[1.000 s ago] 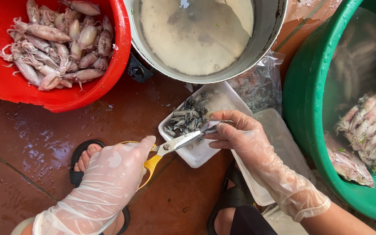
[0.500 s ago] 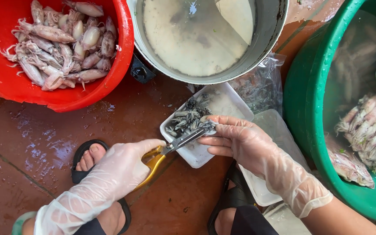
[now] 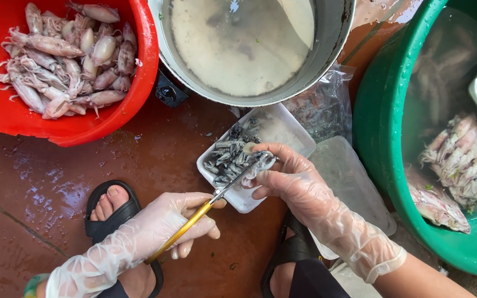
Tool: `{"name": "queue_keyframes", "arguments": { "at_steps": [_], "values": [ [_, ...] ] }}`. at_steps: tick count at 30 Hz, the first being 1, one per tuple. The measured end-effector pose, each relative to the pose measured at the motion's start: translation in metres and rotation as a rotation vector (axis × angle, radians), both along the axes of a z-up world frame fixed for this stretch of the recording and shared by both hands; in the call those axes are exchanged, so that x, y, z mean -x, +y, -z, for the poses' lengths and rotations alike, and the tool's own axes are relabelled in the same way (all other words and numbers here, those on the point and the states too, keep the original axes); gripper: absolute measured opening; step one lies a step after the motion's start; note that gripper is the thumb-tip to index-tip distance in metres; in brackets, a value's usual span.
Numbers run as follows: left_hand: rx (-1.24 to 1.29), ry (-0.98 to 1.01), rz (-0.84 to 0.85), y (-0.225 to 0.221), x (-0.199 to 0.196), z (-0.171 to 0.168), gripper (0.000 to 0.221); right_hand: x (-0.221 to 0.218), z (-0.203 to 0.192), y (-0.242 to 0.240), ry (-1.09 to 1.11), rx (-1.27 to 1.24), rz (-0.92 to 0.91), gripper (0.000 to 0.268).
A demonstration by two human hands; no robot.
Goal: Cleaning and sorting small squids by cutting them open with scissors and removing internal parts.
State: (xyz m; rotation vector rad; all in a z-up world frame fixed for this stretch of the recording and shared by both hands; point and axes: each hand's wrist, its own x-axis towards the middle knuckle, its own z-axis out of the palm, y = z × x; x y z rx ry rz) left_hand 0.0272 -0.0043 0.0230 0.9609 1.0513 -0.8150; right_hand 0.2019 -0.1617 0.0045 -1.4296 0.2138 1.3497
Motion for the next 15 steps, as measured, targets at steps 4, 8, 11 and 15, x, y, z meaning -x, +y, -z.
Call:
{"name": "queue_keyframes", "arguments": {
  "at_steps": [4, 8, 11, 15],
  "values": [
    [-0.029, -0.015, 0.023, 0.001, -0.003, -0.003, 0.05, 0.001, -0.005, -0.005, -0.056, -0.009, -0.028, 0.051],
    [0.007, 0.047, 0.023, -0.002, -0.006, -0.006, 0.06, -0.001, -0.014, -0.001, -0.113, 0.08, -0.092, 0.045],
    [0.007, -0.016, 0.011, -0.002, -0.003, -0.004, 0.058, 0.003, -0.001, -0.01, -0.087, 0.117, -0.158, 0.044],
    [-0.103, -0.071, -0.017, 0.008, -0.009, -0.003, 0.051, 0.006, -0.005, -0.018, -0.065, 0.211, -0.331, 0.045]
  ]
}}
